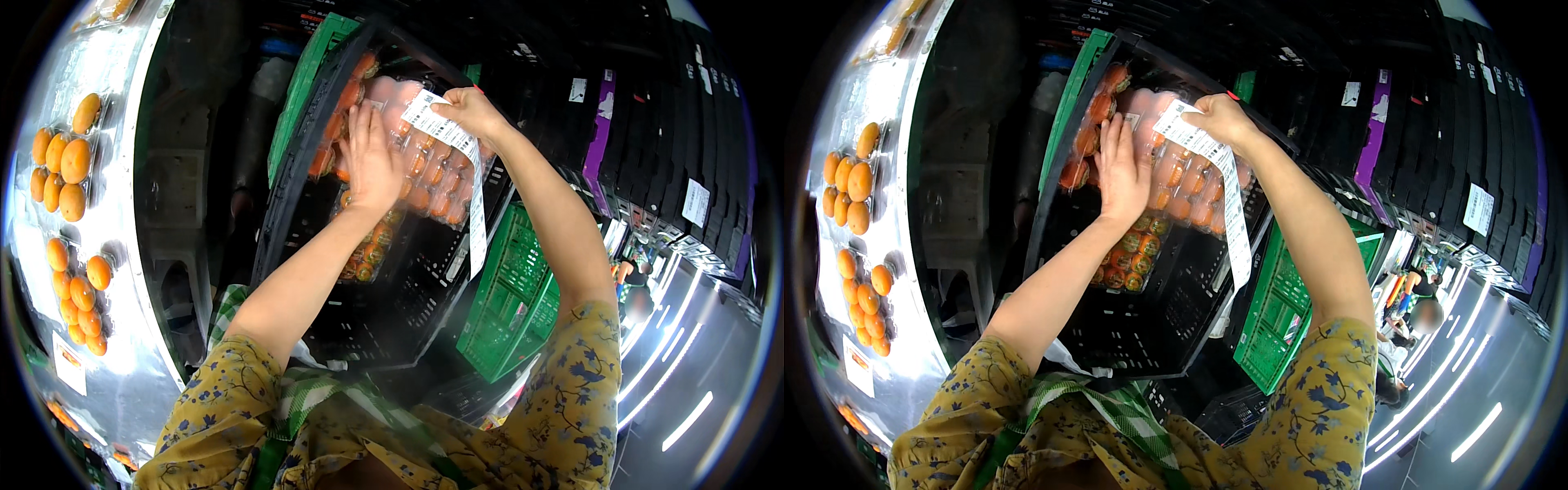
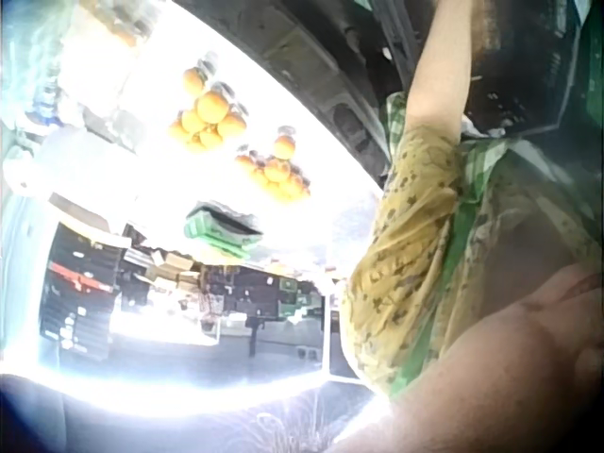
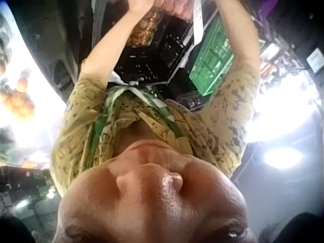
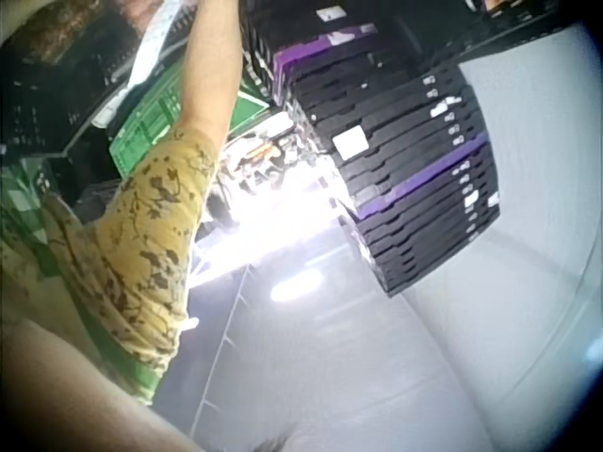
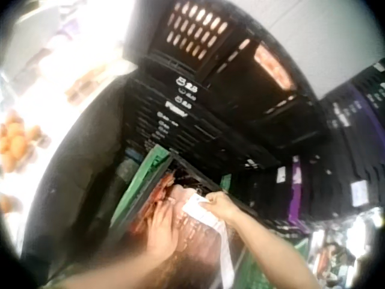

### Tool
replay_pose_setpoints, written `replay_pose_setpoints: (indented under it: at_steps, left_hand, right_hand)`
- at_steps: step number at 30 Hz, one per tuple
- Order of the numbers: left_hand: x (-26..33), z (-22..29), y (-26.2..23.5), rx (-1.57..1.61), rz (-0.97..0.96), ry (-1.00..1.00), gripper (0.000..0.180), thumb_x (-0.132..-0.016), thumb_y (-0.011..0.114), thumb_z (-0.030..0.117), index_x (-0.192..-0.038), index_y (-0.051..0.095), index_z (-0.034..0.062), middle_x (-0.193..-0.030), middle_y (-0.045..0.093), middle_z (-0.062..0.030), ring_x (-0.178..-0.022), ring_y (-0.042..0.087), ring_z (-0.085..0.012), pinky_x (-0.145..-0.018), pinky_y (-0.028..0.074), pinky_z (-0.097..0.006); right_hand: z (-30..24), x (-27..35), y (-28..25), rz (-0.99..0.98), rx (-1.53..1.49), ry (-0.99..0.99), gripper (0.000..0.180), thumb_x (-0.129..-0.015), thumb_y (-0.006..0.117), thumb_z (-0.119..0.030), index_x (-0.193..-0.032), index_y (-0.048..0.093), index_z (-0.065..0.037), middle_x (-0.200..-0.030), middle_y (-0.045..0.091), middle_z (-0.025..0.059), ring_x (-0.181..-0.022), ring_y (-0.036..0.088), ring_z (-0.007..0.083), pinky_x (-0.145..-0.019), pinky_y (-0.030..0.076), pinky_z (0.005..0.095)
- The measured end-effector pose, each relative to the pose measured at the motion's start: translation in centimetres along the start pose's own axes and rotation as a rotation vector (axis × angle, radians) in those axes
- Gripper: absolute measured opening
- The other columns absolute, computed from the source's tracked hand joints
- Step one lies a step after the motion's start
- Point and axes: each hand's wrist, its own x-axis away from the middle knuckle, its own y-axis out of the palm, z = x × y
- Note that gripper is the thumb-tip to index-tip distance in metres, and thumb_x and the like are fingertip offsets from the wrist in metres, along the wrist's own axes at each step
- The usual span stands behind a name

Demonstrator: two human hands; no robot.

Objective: The person sticks adhesive labels onto clear plastic containers of oranges and places the containers into a black plastic crate.

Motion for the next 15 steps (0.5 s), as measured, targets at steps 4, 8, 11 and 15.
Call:
replay_pose_setpoints:
  at_steps: [4, 8, 11, 15]
  left_hand:
    - [-0.2, -2.9, 0.2, -0.011, -0.045, 0.097, 0.048, -0.083, 0.048, 0.004, -0.129, 0.037, -0.0059, -0.134, 0.037, -0.0207, -0.128, 0.032, -0.0342, -0.103, 0.029, -0.044]
    - [-1.4, -3.4, 0.7, 0.181, 0.004, 0.031, 0.050, -0.079, 0.047, -0.002, -0.128, 0.036, -0.0068, -0.130, 0.041, -0.0236, -0.121, 0.040, -0.0369, -0.101, 0.033, -0.040]
    - [-2.0, -3.1, 1.0, 0.279, 0.021, -0.006, 0.052, -0.077, 0.046, -0.004, -0.128, 0.036, -0.0075, -0.128, 0.042, -0.0250, -0.119, 0.041, -0.0376, -0.100, 0.034, -0.040]
    - [-2.4, -3.3, 0.9, 0.330, -0.048, -0.059, 0.057, -0.077, 0.039, -0.004, -0.134, 0.031, -0.0048, -0.136, 0.036, -0.0237, -0.127, 0.034, -0.0341, -0.106, 0.026, -0.036]
  right_hand:
    - [0.1, -2.0, 0.4, -0.008, 0.194, -0.068, 0.025, -0.078, 0.067, -0.023, -0.078, 0.064, 0.003, -0.069, 0.063, 0.0105, -0.062, 0.059, 0.0151, -0.060, 0.046, 0.0314]
    - [-0.8, -3.0, 0.9, -0.002, 0.337, -0.103, 0.031, -0.075, 0.068, -0.029, -0.082, 0.066, 0.002, -0.075, 0.064, 0.0154, -0.069, 0.062, 0.0232, -0.066, 0.047, 0.0337]
    - [-1.9, -3.6, 1.2, -0.013, 0.455, -0.098, 0.034, -0.074, 0.068, -0.031, -0.087, 0.068, -0.001, -0.082, 0.065, 0.0177, -0.076, 0.064, 0.0273, -0.071, 0.048, 0.0347]
    - [-3.4, -3.9, 2.2, -0.002, 0.568, -0.043, 0.034, -0.073, 0.067, -0.032, -0.094, 0.068, -0.005, -0.089, 0.065, 0.0187, -0.085, 0.064, 0.0297, -0.078, 0.049, 0.0360]
